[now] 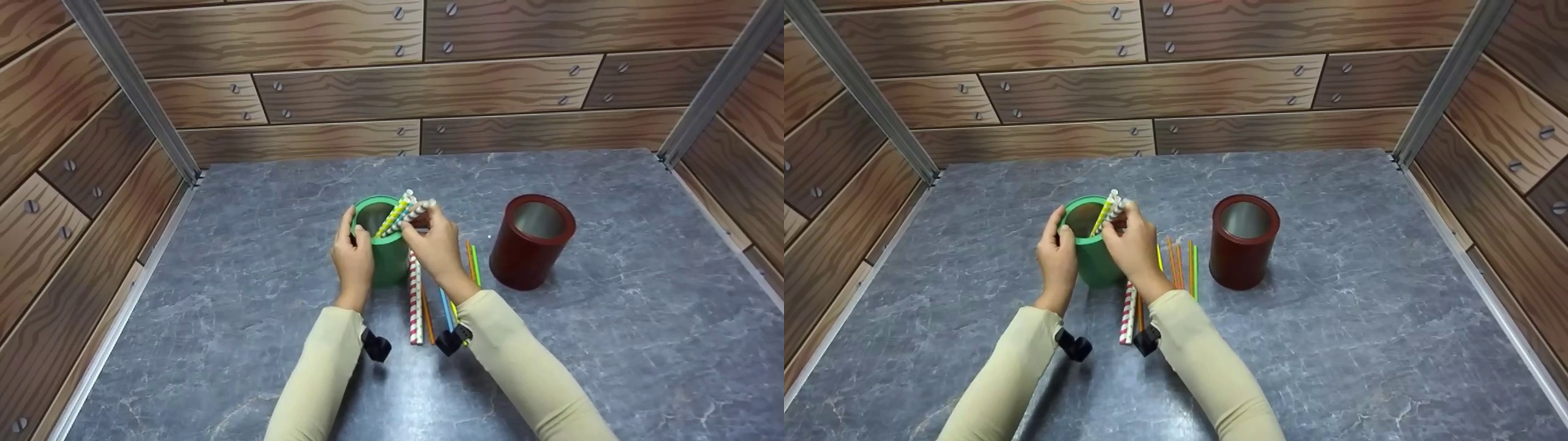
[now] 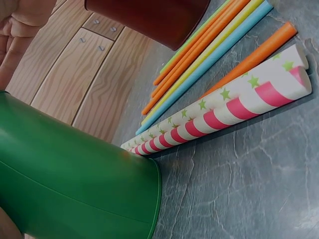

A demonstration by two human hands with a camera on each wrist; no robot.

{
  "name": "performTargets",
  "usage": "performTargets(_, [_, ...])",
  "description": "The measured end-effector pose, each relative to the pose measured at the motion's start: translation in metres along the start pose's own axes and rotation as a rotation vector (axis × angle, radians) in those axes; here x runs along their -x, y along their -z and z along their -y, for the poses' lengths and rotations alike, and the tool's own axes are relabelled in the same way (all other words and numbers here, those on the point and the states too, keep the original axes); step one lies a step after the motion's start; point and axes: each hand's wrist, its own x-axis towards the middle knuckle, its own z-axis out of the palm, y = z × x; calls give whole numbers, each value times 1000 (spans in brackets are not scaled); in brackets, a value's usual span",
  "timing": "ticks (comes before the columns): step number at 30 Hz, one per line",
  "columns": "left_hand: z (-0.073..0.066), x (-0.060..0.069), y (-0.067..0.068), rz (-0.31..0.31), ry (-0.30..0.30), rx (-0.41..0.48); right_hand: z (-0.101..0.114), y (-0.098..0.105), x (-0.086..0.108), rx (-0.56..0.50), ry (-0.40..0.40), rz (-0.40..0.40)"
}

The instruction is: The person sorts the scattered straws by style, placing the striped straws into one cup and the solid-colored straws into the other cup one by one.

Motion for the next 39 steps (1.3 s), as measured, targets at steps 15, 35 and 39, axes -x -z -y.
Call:
performTargets(15, [0,0,0,4,11,3,-2,0,2,-73,-4,5])
performTargets(35, [1,0,0,-10,-8,1,-10,7,13,-160,-27,-85])
performTargets(39, [1,0,0,-8,-9,1,-16,10,15,-132,-66,-93])
